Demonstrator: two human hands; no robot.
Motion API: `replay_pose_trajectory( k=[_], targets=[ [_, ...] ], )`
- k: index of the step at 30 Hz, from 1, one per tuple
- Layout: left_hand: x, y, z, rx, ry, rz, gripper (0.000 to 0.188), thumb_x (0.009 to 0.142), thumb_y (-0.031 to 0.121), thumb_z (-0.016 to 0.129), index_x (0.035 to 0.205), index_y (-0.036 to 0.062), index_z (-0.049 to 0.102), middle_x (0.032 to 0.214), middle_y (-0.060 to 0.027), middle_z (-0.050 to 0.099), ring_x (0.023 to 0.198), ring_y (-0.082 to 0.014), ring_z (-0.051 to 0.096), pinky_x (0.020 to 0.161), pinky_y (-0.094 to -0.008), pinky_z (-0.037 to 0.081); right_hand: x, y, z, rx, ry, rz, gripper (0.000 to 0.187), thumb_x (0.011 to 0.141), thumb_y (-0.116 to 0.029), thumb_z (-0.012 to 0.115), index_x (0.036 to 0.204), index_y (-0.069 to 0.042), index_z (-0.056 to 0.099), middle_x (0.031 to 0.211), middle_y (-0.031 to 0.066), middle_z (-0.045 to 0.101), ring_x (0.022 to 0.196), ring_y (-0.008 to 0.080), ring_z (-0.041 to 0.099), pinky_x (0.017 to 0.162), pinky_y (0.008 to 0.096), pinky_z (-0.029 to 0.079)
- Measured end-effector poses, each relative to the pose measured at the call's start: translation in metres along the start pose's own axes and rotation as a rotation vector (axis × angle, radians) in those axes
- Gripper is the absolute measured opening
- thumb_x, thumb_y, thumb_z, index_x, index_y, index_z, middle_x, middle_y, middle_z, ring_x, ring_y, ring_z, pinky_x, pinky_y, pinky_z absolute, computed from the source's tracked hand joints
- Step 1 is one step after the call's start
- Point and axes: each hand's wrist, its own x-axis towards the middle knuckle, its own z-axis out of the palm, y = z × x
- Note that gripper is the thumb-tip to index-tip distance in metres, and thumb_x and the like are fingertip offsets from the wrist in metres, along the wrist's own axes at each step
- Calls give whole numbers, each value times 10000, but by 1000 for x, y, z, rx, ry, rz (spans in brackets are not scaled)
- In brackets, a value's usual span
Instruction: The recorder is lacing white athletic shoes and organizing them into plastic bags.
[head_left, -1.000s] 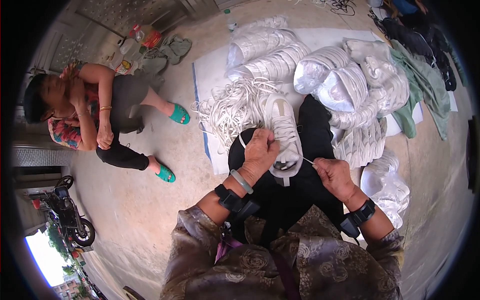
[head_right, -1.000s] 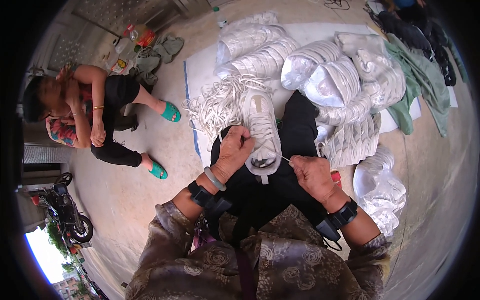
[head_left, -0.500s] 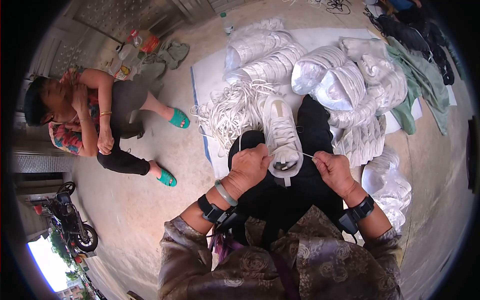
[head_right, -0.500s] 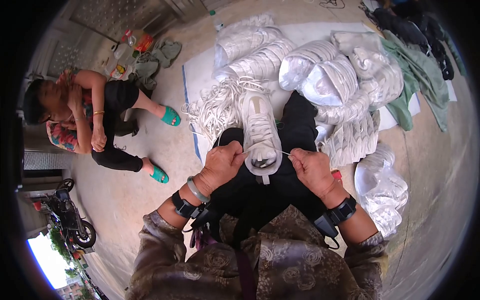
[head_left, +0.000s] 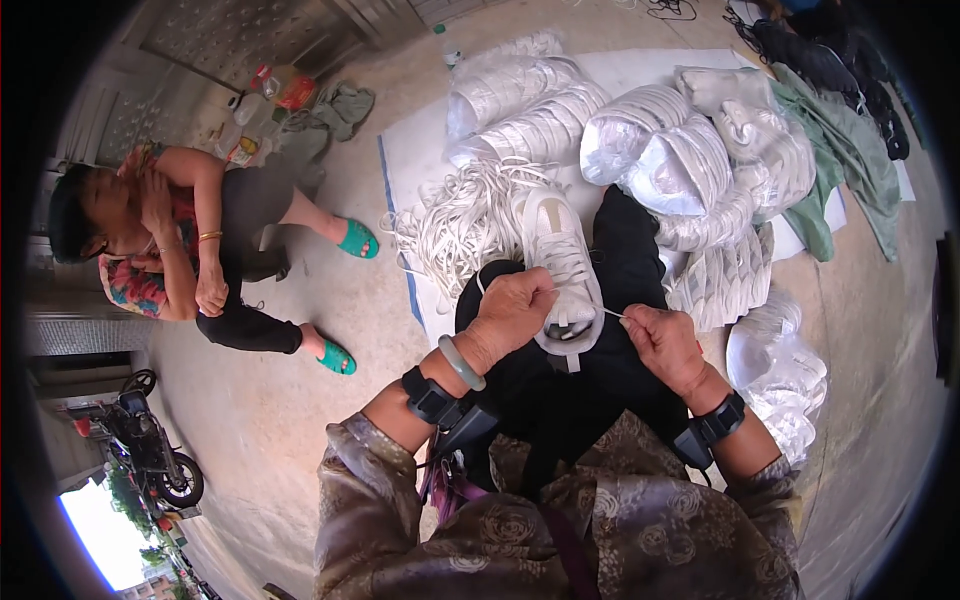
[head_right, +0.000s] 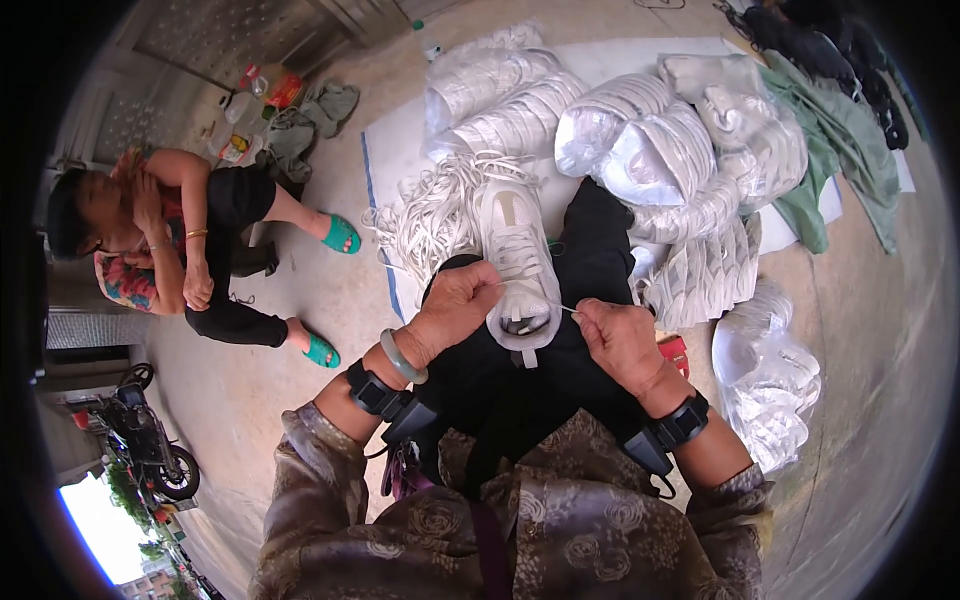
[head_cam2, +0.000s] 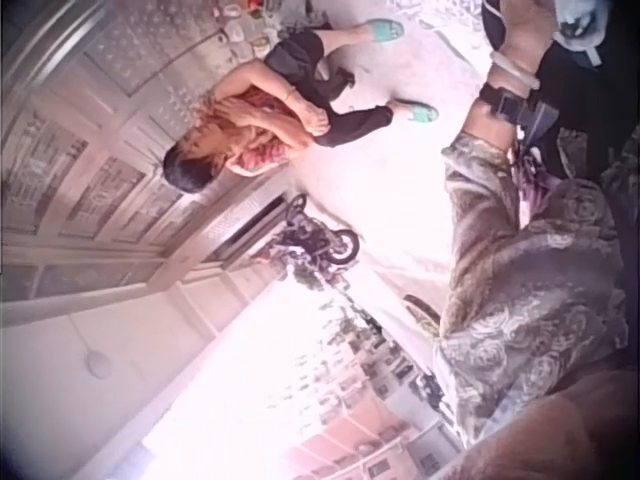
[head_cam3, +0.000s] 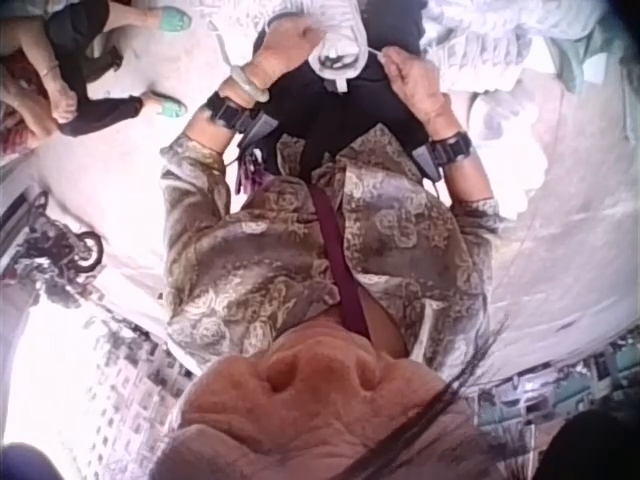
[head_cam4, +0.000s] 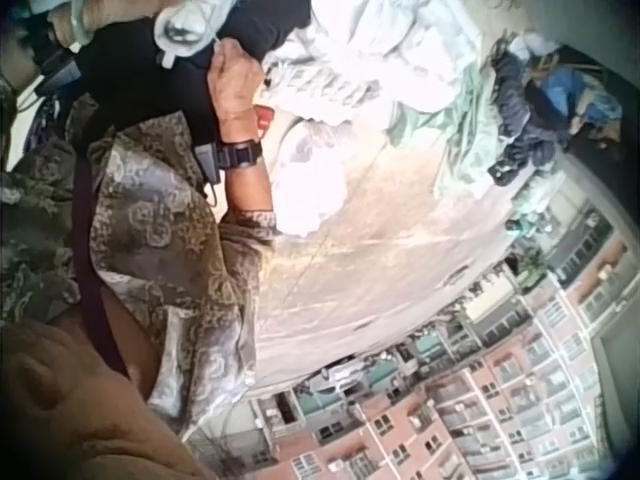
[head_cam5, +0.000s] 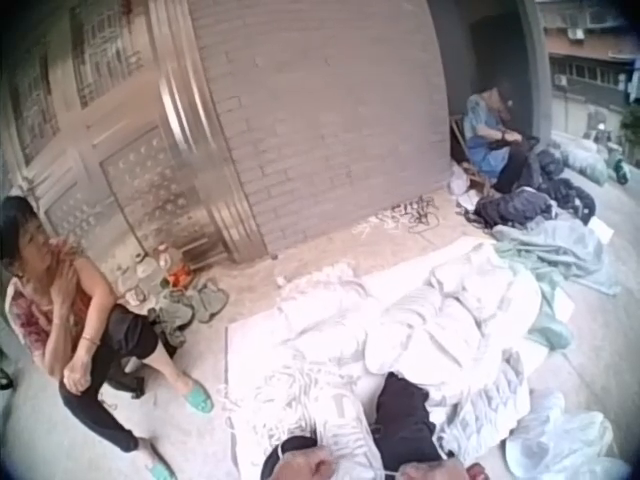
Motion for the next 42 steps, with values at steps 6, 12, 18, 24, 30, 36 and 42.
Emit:
replay_pose_trajectory(
  k=[6, 12, 18, 24, 30, 36, 42],
  targets=[
    [-27, 4, -13, 876, 66, 683, 66, 663, 76, 565, 704, 110, 526, 589, -25, 500, 584, -205, 546, 533, -334, 388, 5, 7, -4, -30, 26, -59, 63, 795, -78, 598, 821, -24, 577, 708, 155, 585, 641, 344, 586, 542, 377, 459],
    [-44, -10, -21, 854, 132, 577, 87, 646, 55, 564, 719, 101, 552, 579, -26, 489, 593, -203, 535, 582, -329, 384, 8, 10, -11, -190, 0, -132, 49, 791, -107, 578, 805, -60, 579, 655, 124, 577, 600, 316, 581, 531, 390, 458],
    [-72, -37, -49, 726, 163, 416, 108, 631, 25, 557, 706, 97, 586, 594, -69, 549, 647, -256, 551, 682, -364, 389, 0, 42, -42, -522, -77, -214, 69, 787, -123, 545, 814, -68, 579, 662, 85, 576, 632, 262, 580, 613, 370, 437],
    [-119, -78, -86, 839, 169, 314, 99, 662, 2, 575, 718, 81, 594, 594, -80, 545, 650, -267, 553, 767, -381, 381, -26, 108, -126, -744, -69, -83, 62, 778, -100, 544, 821, -61, 566, 733, 120, 612, 628, 290, 568, 633, 374, 411],
    [-154, -91, -112, 918, 256, 125, 82, 670, 17, 548, 705, 89, 564, 558, -100, 521, 644, -279, 548, 823, -427, 375, -59, 101, -192, -631, 218, -116, 87, 829, -63, 547, 915, -55, 538, 766, 129, 598, 642, 285, 570, 571, 345, 438],
    [-169, -37, -159, 1184, 583, 209, 223, 692, -26, 561, 898, 50, 601, 690, -58, 534, 723, -226, 542, 905, -430, 364, -48, 22, -261, -29, 228, 347, 138, 936, -163, 461, 978, -57, 539, 657, -34, 464, 554, 49, 411, 502, 203, 370],
    [-201, -60, -172, 1184, 519, 209, 157, 719, 5, 588, 866, 59, 597, 646, -62, 515, 681, -230, 532, 851, -432, 399, -72, 70, -255, 52, 104, 526, 153, 909, -165, 518, 934, -27, 580, 617, -15, 488, 499, 44, 426, 445, 182, 367]
  ],
)
